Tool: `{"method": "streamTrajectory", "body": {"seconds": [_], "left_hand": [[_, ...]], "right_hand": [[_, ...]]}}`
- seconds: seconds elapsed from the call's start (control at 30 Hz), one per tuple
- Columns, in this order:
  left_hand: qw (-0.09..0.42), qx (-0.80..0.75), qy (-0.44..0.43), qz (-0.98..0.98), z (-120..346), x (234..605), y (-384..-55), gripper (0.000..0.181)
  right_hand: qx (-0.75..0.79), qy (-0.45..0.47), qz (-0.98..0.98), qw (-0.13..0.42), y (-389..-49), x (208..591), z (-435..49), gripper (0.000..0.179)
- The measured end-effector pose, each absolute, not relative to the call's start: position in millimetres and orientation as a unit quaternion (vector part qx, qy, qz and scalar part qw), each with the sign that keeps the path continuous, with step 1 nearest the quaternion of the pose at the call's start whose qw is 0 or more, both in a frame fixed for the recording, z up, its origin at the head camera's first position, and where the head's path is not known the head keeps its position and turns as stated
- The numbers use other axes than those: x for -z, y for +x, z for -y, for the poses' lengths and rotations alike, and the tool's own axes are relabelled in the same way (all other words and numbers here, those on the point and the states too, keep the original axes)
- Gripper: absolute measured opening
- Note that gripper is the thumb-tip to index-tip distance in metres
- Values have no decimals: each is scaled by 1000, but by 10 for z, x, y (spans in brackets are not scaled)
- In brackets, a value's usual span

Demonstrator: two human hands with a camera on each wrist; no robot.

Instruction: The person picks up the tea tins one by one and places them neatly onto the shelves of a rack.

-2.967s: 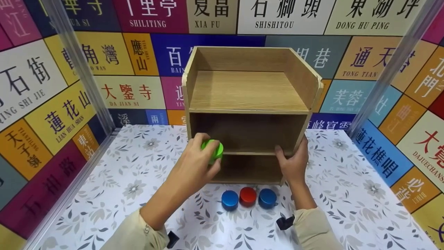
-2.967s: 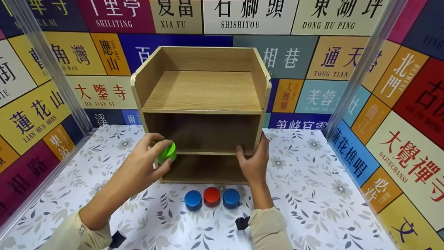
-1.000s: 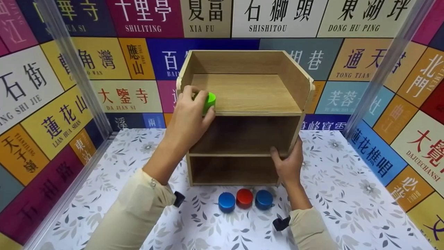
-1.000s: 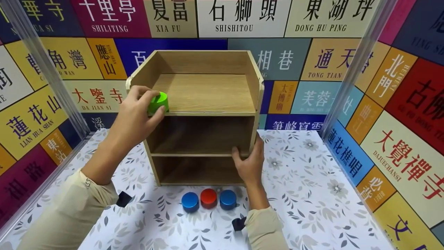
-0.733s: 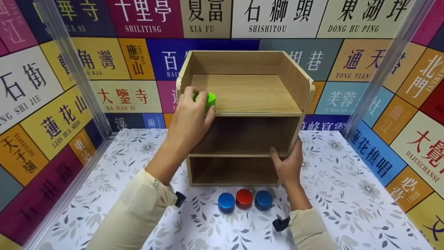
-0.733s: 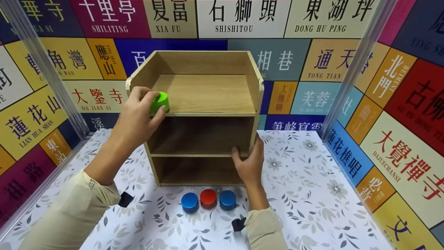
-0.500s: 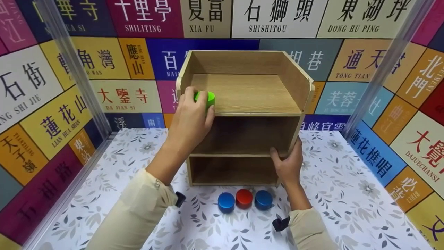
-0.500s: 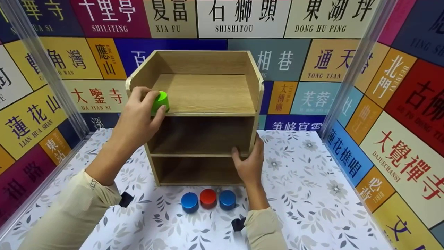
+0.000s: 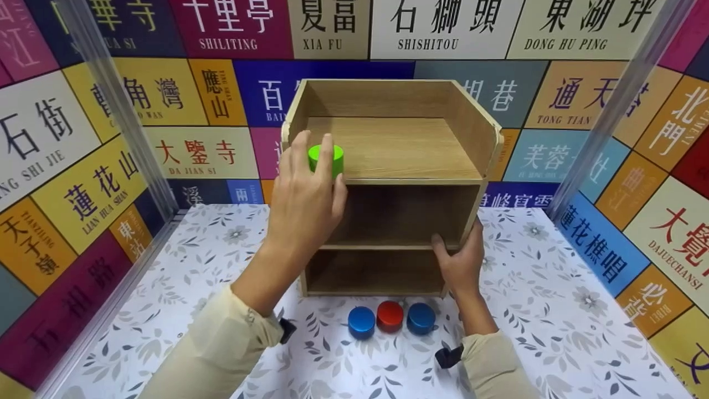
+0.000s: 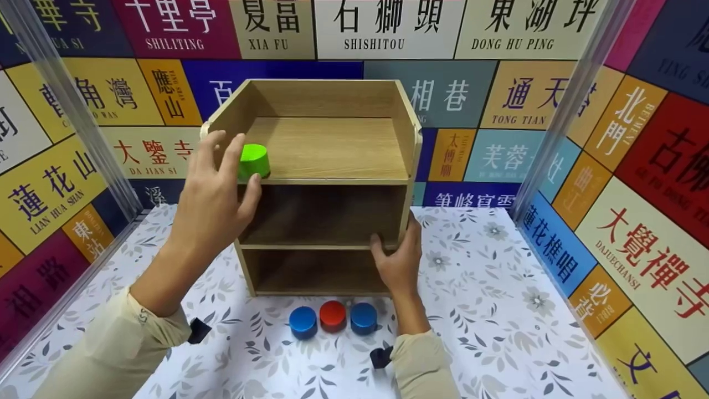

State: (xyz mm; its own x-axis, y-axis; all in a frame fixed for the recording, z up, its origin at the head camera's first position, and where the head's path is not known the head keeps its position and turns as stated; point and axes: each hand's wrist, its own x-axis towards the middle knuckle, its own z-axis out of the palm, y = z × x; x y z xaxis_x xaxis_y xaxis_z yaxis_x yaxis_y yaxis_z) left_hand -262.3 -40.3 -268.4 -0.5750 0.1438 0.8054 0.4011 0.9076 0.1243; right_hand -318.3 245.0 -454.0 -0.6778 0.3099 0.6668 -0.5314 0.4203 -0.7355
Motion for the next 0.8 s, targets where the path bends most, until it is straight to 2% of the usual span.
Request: {"method": "streamTrajectory", "body": {"seconds": [0.17, 0.33, 0.8], "left_hand": [[489, 135, -185, 842, 379, 2749, -2464, 49], [500, 111, -219, 831, 318, 2951, -2314, 40], [381, 36, -320, 867, 231, 3646, -2253, 29]], "right_hand": [[-532, 75, 745, 395, -3196, 4563, -2464, 78], [-534, 75, 744, 394, -3187, 4569, -2465, 79], [-535, 94, 734, 407, -3187, 4534, -2457, 77]]}}
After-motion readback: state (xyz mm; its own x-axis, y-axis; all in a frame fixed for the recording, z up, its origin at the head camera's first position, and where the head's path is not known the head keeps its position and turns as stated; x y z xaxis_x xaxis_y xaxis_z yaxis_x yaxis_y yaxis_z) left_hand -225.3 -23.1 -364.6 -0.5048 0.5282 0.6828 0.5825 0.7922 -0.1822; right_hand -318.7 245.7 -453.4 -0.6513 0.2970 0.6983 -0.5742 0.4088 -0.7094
